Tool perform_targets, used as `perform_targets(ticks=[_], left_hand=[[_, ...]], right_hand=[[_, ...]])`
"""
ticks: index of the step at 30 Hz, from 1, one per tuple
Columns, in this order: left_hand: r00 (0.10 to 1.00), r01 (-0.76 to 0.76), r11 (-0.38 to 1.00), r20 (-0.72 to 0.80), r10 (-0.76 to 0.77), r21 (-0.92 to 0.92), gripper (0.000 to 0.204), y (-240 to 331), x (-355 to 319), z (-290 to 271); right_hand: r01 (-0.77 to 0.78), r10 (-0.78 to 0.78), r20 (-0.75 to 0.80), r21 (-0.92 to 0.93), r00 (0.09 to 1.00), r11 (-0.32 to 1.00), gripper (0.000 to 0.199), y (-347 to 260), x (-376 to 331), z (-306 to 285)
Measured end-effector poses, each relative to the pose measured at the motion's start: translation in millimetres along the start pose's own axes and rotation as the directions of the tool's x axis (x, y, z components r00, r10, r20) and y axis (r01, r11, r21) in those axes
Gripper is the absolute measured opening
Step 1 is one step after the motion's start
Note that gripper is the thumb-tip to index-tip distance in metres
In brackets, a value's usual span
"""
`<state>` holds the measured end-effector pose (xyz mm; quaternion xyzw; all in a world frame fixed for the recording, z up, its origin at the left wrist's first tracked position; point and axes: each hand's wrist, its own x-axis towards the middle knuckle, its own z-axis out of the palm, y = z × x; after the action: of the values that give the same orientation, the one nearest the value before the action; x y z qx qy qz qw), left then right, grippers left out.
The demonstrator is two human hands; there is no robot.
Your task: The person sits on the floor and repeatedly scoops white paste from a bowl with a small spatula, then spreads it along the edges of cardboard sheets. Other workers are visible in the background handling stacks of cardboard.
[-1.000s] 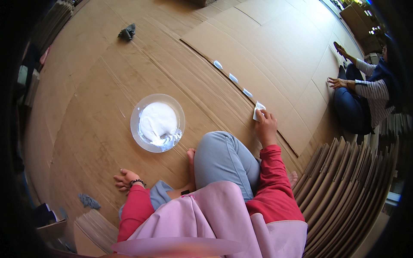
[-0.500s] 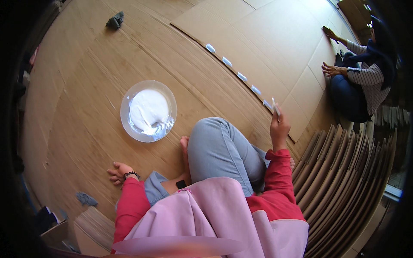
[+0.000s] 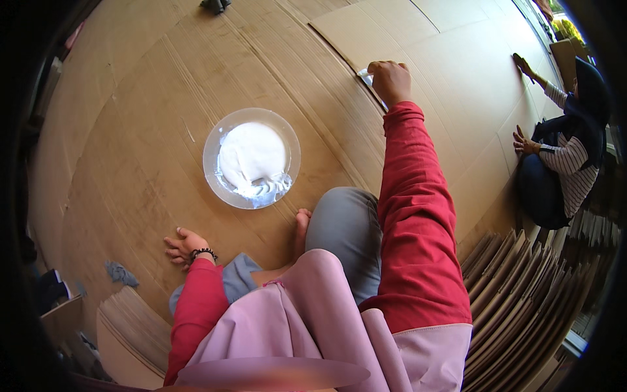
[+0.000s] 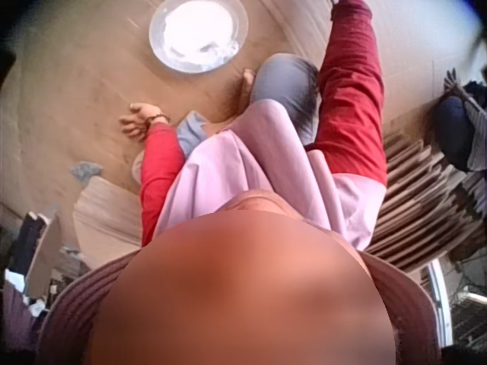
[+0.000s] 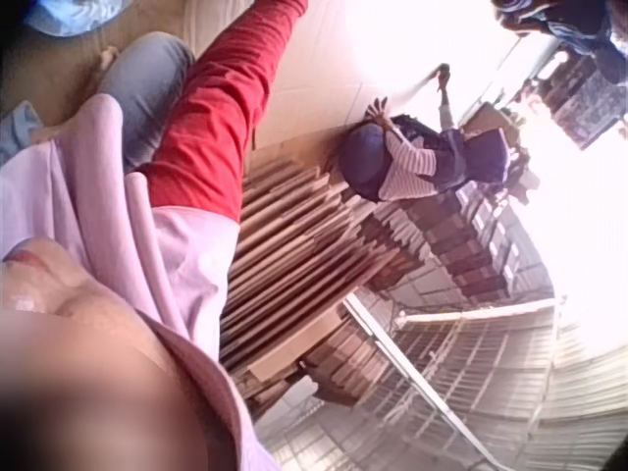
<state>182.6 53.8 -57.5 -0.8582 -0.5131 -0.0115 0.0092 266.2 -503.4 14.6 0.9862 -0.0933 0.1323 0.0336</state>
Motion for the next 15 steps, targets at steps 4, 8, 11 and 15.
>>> perform_targets(ticks=[4,8,11,15], left_hand=[[1.0,-0.007,1.0,-0.005,0.007,-0.02,0.063,0,0,-1],[0.999,-0.012,1.0,-0.03,0.012,-0.018,0.063,-2,0,3],[0.999,-0.004,1.0,-0.041,0.003,-0.03,0.063,-3,0,5],[0.999,-0.017,0.999,-0.05,0.015,-0.049,0.064,-4,1,6]], right_hand=[[0.032,-0.026,0.078,-0.07,0.997,0.997,0.021,9,-24,-10],[0.037,-0.03,0.088,-0.078,0.996,0.996,0.019,30,-91,-36],[0.012,-0.004,0.106,-0.077,0.994,0.997,0.015,43,-149,-58],[-0.067,0.073,0.131,-0.051,0.989,0.996,0.013,58,-226,-84]])
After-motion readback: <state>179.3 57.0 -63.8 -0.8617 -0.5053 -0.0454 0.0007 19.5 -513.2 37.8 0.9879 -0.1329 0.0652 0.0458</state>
